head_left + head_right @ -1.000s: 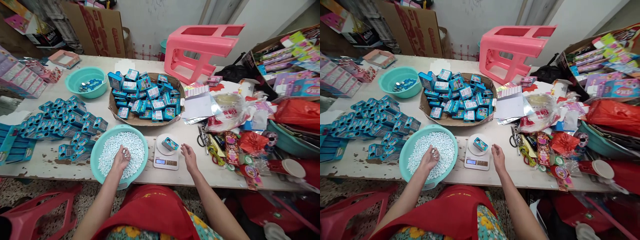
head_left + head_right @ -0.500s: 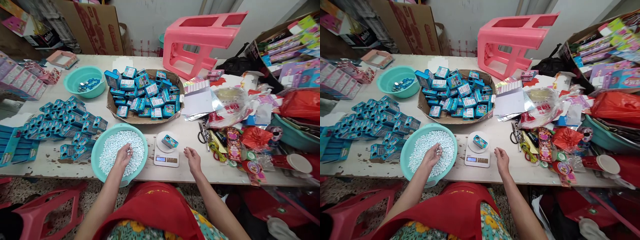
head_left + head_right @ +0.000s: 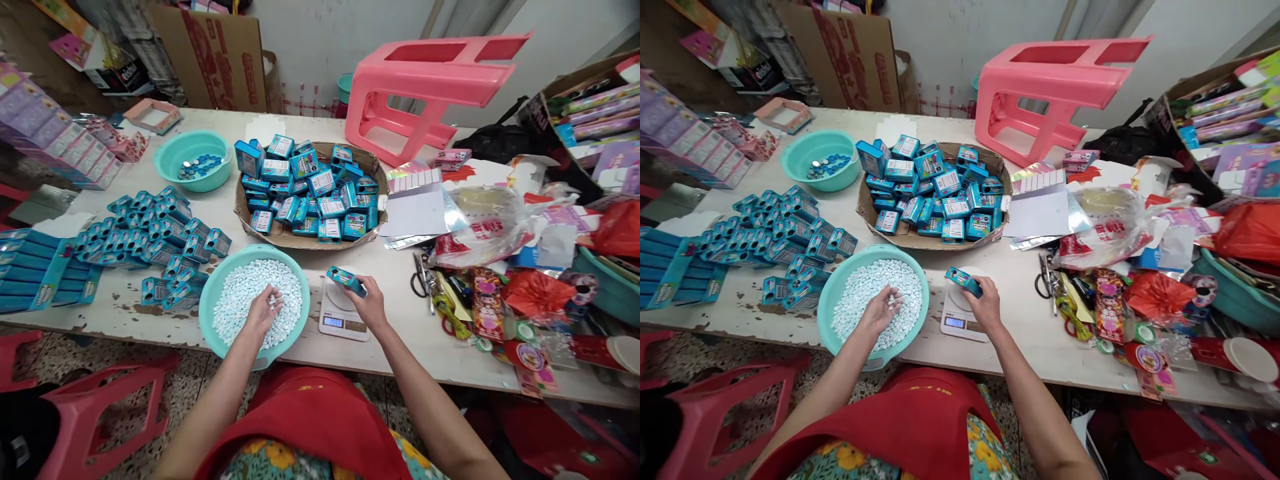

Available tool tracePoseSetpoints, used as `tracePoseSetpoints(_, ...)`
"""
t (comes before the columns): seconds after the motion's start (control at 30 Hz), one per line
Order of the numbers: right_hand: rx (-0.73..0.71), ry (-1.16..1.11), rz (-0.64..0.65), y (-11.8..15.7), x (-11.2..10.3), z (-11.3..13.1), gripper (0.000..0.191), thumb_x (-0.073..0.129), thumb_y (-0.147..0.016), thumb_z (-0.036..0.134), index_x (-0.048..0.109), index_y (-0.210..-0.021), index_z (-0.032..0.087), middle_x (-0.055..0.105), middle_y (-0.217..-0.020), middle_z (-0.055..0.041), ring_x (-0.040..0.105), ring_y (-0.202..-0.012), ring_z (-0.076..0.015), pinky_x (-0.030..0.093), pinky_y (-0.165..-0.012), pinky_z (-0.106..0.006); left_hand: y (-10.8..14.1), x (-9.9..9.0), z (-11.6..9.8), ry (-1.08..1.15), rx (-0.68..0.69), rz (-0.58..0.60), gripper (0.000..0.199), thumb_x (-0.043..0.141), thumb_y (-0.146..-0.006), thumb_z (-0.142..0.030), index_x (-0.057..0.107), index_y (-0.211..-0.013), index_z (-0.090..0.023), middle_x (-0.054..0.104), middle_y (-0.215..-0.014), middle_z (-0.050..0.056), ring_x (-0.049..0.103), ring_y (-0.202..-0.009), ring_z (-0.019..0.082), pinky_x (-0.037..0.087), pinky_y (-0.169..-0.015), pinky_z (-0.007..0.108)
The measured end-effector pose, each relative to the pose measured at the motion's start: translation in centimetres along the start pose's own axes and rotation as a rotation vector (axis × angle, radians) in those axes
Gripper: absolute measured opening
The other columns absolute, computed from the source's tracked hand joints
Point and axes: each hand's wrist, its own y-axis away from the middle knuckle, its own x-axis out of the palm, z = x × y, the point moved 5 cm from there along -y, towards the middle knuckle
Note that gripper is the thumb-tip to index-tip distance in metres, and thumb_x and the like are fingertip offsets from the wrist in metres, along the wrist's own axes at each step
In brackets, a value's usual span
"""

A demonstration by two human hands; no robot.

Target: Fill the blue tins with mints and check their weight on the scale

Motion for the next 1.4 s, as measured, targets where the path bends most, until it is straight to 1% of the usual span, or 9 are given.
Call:
tracePoseSetpoints(0.17, -0.347, 0.132, 0.195, 0.8, 2.3, 10.1, 0.034, 0.068, -0.076, 0.034, 0.061, -0.109, 0.027, 0.062, -0.095, -0.0036, 0.055, -0.092, -0.0227, 0.040, -0.084, -0.038, 2.3, 3.8, -1.4, 0.113, 0.032, 0.169, 0.036, 0.050, -0.087, -0.045, 0.064, -0.087, -0.011, 0.062, -0.077, 0.007, 0.060, -0.064, 0.014, 0.049, -0.063, 0.026)
tracePoseSetpoints(0.33, -0.438, 0.284, 0.329, 2.0, 6.3, 12.6, 0.030, 0.070, -0.075, 0.032, 0.064, -0.103, 0.024, 0.062, -0.085, -0.0036, 0.055, -0.087, -0.0233, 0.038, -0.077, -0.036, 2.6, 5.2, -2.0, 0.254, 0.026, 0.145, 0.032, 0.048, -0.088, -0.037, 0.061, -0.075, -0.011, 0.059, -0.066, 0.006, 0.057, -0.058, 0.013, 0.046, -0.057, 0.023)
tracePoseSetpoints(0.6, -0.332, 0.260, 0.358, 2.2, 7.8, 10.4, 0.032, 0.070, -0.074, 0.034, 0.065, -0.105, 0.026, 0.062, -0.088, -0.0046, 0.056, -0.088, -0.0257, 0.040, -0.075, -0.036, 2.2, 3.6, -1.8, 0.337, 0.030, 0.107, 0.012, 0.055, -0.081, -0.018, 0.059, -0.072, -0.012, 0.057, -0.066, 0.003, 0.056, -0.058, 0.012, 0.046, -0.055, 0.022)
tracePoseSetpoints(0.8, -0.153, -0.086, 0.296, 2.2, 6.0, 8.6, 0.033, 0.072, -0.070, 0.039, 0.066, -0.101, 0.027, 0.063, -0.090, -0.0034, 0.057, -0.088, -0.0244, 0.045, -0.078, -0.038, 2.2, 2.9, -2.5, 0.303, 0.028, 0.155, 0.013, 0.057, -0.075, -0.005, 0.059, -0.086, -0.011, 0.059, -0.076, 0.005, 0.059, -0.065, 0.011, 0.048, -0.057, 0.020)
tracePoseSetpoints(0.97, 0.174, -0.466, 0.166, 2.8, 2.5, 2.8, 0.040, 0.078, -0.063, 0.038, 0.064, -0.096, 0.021, 0.066, -0.091, -0.0033, 0.060, -0.084, -0.0223, 0.048, -0.077, -0.036, 1.6, 1.5, -3.0, 0.136, -0.002, 0.196, 0.011, 0.061, -0.080, -0.021, 0.056, -0.086, -0.013, 0.049, -0.061, -0.002, 0.045, -0.043, 0.005, 0.029, -0.034, 0.014)
tracePoseSetpoints(1.03, 0.251, -0.473, 0.048, 2.8, 1.0, -0.2, 0.046, 0.079, -0.059, 0.039, 0.061, -0.097, 0.020, 0.066, -0.089, -0.0032, 0.061, -0.083, -0.0217, 0.049, -0.077, -0.036, 1.2, 0.7, -2.8, 0.080, 0.005, 0.146, 0.019, 0.058, -0.083, -0.031, 0.053, -0.077, -0.014, 0.047, -0.058, -0.002, 0.046, -0.043, 0.007, 0.031, -0.034, 0.015)
tracePoseSetpoints(1.2, 0.285, -0.422, -0.083, 2.0, -0.1, -5.5, 0.047, 0.078, -0.057, 0.043, 0.060, -0.093, 0.019, 0.065, -0.089, -0.0035, 0.061, -0.083, -0.0211, 0.049, -0.080, -0.037, 0.5, -0.7, -1.9, -0.031, 0.034, 0.052, 0.009, 0.057, -0.082, -0.020, 0.057, -0.085, -0.012, 0.055, -0.067, 0.002, 0.059, -0.056, 0.011, 0.046, -0.046, 0.018)
tracePoseSetpoints(1.3, 0.293, -0.426, -0.085, 1.6, 0.6, -6.6, 0.048, 0.077, -0.056, 0.044, 0.060, -0.093, 0.019, 0.066, -0.089, -0.0038, 0.061, -0.084, -0.0219, 0.049, -0.081, -0.039, 0.4, -0.9, -1.2, -0.055, 0.015, 0.069, 0.015, 0.059, -0.082, -0.019, 0.059, -0.095, -0.012, 0.052, -0.063, 0.000, 0.057, -0.053, 0.010, 0.043, -0.042, 0.016)
tracePoseSetpoints(1.4, 0.289, -0.433, -0.062, 1.7, 0.9, -6.9, 0.059, 0.079, -0.053, 0.043, 0.059, -0.104, 0.020, 0.066, -0.102, -0.0068, 0.061, -0.094, -0.0244, 0.049, -0.084, -0.040, 0.4, -1.0, -0.8, -0.026, 0.001, 0.043, 0.016, 0.056, -0.086, -0.028, 0.058, -0.088, -0.012, 0.049, -0.058, 0.000, 0.055, -0.050, 0.010, 0.038, -0.037, 0.015)
